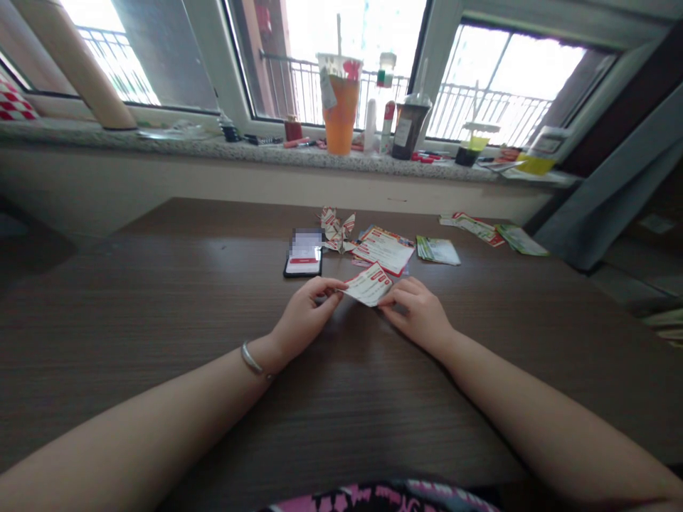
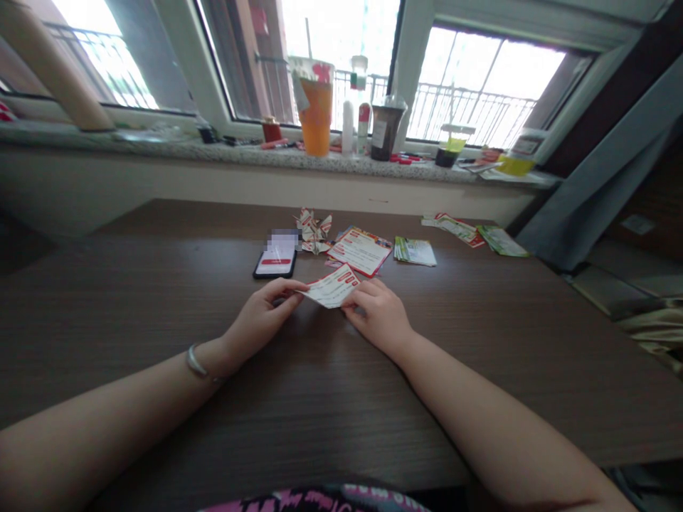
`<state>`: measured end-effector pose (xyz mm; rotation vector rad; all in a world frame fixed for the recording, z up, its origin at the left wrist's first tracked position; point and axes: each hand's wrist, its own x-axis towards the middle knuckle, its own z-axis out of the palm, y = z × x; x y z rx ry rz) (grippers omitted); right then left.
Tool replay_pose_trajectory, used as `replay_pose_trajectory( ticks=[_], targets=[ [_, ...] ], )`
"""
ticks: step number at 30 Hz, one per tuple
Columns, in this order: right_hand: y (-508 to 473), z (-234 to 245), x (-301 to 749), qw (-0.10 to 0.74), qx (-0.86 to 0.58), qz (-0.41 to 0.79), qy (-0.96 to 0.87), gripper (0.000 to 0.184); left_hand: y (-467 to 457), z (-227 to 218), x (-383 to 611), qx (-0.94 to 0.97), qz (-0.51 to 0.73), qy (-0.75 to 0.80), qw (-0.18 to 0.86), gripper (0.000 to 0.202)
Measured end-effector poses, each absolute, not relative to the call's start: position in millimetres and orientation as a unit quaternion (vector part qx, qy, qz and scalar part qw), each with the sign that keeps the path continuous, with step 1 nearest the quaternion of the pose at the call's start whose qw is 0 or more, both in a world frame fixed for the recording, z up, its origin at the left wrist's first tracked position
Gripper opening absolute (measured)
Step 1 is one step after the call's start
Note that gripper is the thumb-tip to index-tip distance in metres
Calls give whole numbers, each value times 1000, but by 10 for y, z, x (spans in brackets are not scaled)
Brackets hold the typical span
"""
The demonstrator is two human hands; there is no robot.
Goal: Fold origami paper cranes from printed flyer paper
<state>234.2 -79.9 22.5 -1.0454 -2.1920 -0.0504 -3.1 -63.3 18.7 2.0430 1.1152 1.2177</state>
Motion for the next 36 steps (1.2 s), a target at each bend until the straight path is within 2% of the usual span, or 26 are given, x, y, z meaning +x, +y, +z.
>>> replay_pose_trajectory(
  ticks=[5, 12, 14, 20, 22, 26, 29, 36],
  targets=[
    [-772, 192, 2354, 332, -370, -36, -867, 7, -675, 257, -32, 748, 426, 390, 327, 19],
    [-799, 250, 2341, 361, -373, -65, -852, 11, -704, 290, 13, 771, 394, 430, 256, 8],
    [-816, 273, 2337, 367, -384, -77, -844, 17, -710, 280, 18, 772, 409, 416, 253, 4],
    [-819, 263, 2341, 374, -421, -97, -820, 40, -742, 273, 25, 764, 453, 375, 266, 22],
    [-805, 250, 2346, 376, -422, -89, -820, 44, -743, 273, 25, 770, 462, 363, 248, 22],
    [-790, 249, 2356, 367, -404, -69, -835, 27, -731, 270, 14, 798, 457, 336, 201, 16],
    [-795, 267, 2353, 362, -377, -50, -851, 16, -737, 286, -3, 806, 462, 326, 175, 20],
    [-788, 252, 2337, 334, -335, -13, -881, 13, -789, 361, -31, 843, 429, 320, 44, 15]
  ],
)
